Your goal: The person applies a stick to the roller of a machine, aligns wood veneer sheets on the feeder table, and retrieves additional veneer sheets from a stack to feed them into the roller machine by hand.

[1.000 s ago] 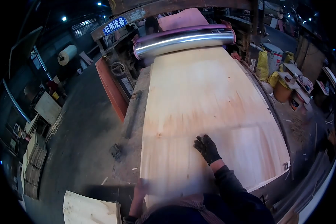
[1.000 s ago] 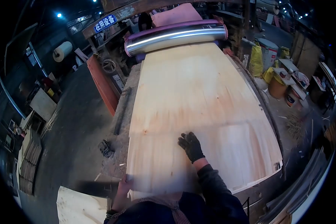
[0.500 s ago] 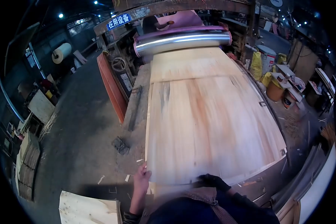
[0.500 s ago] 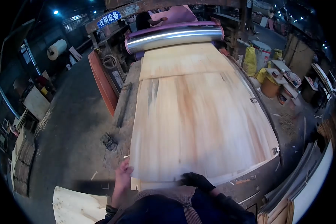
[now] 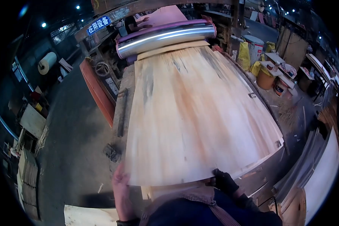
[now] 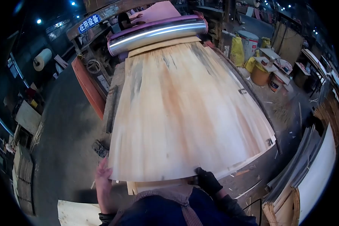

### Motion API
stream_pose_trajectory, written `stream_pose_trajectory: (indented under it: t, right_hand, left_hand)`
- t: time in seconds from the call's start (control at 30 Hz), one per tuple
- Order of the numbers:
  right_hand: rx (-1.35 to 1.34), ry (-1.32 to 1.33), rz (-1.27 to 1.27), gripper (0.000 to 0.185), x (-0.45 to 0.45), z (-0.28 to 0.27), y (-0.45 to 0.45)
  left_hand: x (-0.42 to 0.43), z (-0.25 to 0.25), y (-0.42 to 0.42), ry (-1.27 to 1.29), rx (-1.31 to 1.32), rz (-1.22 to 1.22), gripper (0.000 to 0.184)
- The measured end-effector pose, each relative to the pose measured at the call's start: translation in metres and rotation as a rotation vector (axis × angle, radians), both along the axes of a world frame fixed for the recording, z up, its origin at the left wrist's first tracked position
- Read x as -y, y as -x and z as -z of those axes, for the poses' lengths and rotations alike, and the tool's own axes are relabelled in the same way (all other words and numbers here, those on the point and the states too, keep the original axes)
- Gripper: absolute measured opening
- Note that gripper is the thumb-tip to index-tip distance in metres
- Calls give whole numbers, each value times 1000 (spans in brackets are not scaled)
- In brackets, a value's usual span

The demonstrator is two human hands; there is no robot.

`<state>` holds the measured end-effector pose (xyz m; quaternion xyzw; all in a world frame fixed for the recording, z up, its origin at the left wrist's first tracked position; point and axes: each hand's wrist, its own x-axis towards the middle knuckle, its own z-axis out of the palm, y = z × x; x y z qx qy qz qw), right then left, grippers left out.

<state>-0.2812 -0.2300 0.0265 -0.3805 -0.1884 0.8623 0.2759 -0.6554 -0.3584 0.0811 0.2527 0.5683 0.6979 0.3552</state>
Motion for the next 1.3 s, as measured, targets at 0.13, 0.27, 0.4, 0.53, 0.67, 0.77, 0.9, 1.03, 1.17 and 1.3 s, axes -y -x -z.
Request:
stream_pose_trajectory:
  t: [0.13, 0.27, 0.4, 0.53, 0.67, 0.77, 0.9, 1.03, 1.17, 1.3]
  right_hand:
    - [778, -1032, -327, 24, -43, 7, 18]
    - [434, -952, -74, 24, -110, 37, 58]
    - [-144, -290, 110, 25, -187, 68, 102]
    - [-347, -238, 247, 21, -204, 48, 130]
    - [-395, -106, 104, 34, -178, 83, 123]
    - [-349, -142, -87, 44, -118, 91, 95]
    - [-328, -67, -236, 42, -51, 72, 56]
    - [-260, -42, -293, 36, -8, 66, 30]
    - [6, -562, -459, 37, 15, 55, 4]
    - [-168, -55, -179, 35, 27, 82, -19]
  left_hand:
    - [0, 64, 8, 396, -141, -127, 53]
    - [-10, 101, -23, 668, -661, -24, 57]
    - [1, 164, -39, 563, -540, 15, 59]
    - [-14, 99, -64, 754, -717, -40, 58]
    - [-5, 111, -47, 518, -351, -13, 53]
    - [-3, 122, -35, 394, -237, -17, 52]
    - [-10, 89, -50, 214, -120, 40, 53]
    - [-8, 61, -58, 202, -21, 96, 55]
    - [-12, 36, -58, 105, 28, 102, 59]
    - [-11, 27, -54, 57, 79, 81, 63]
